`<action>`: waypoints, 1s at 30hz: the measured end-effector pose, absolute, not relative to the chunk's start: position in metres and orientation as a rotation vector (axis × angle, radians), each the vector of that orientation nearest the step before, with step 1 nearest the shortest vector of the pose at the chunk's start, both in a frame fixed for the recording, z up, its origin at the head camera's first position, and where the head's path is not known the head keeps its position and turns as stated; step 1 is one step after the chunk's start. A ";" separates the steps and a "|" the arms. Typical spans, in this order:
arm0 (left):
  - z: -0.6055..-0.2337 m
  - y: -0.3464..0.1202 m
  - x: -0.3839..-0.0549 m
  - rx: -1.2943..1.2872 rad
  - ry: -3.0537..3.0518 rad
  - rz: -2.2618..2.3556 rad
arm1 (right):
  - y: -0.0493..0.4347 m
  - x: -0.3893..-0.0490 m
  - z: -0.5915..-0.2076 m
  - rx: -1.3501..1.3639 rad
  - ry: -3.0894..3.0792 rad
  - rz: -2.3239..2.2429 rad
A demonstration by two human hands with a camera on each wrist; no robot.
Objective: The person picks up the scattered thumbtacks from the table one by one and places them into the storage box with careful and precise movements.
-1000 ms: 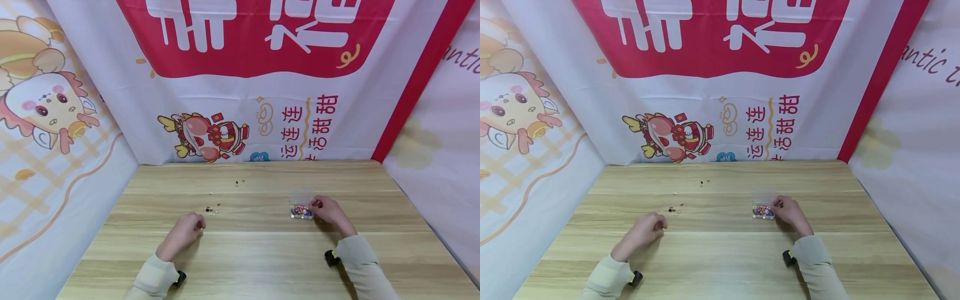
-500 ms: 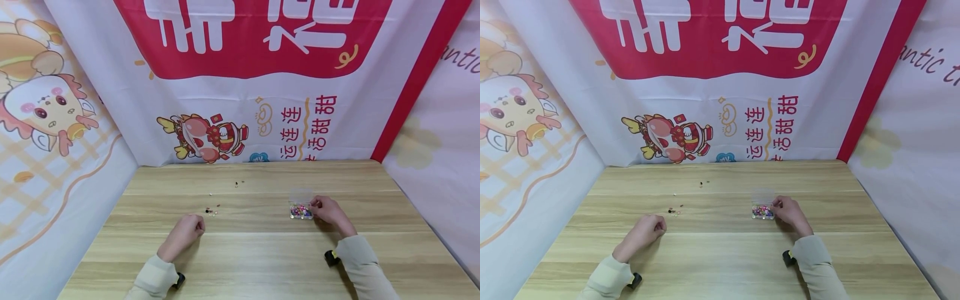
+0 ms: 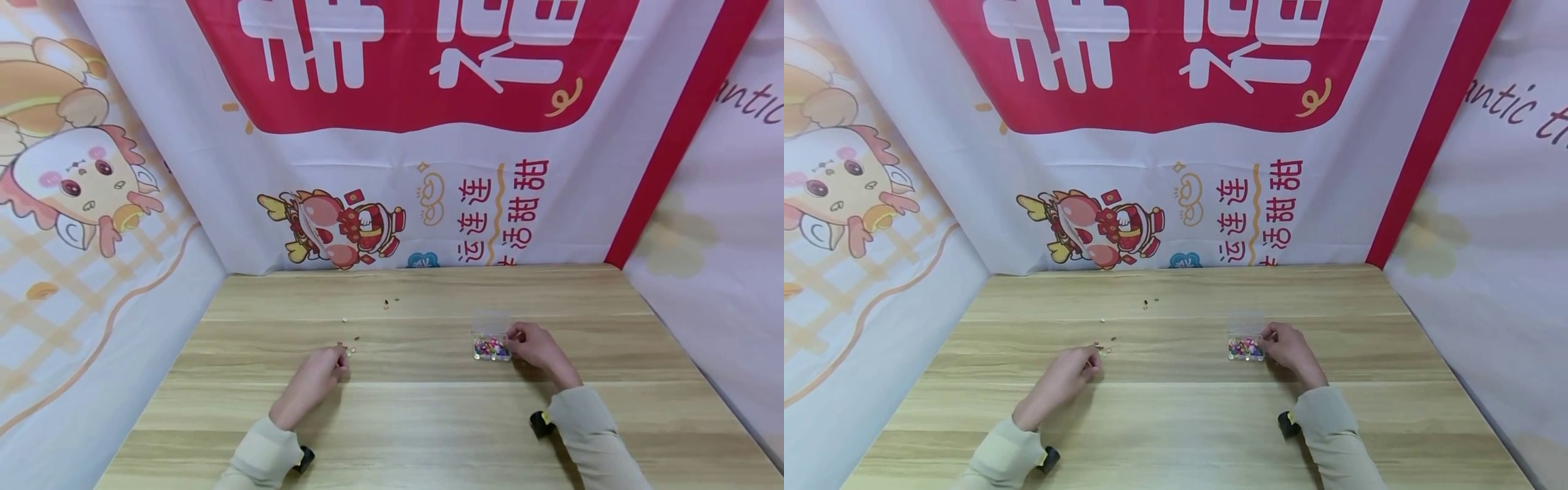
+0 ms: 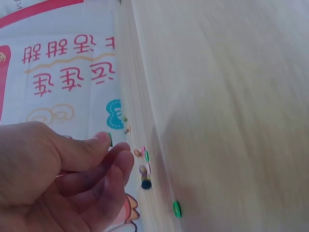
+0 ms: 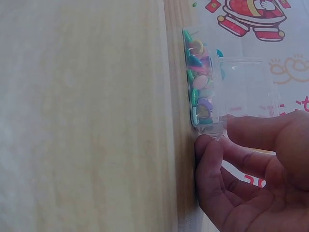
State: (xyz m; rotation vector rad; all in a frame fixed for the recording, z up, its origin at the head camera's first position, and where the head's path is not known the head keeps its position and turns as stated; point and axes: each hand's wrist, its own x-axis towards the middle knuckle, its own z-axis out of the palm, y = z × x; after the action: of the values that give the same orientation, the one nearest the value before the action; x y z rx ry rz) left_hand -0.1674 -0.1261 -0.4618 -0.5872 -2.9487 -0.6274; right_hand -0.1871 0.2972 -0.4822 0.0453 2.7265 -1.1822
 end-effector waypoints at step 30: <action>-0.458 -0.027 -0.187 -0.841 -2.857 -0.896 | 0.300 -0.188 -0.485 0.008 2.757 -1.208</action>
State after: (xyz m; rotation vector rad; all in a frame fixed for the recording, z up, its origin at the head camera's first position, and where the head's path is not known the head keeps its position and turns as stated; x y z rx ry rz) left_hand -0.1871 -0.0269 -0.4582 -0.8408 -2.8573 -0.8958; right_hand -0.1876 0.3001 -0.4850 0.0078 2.7568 -1.2077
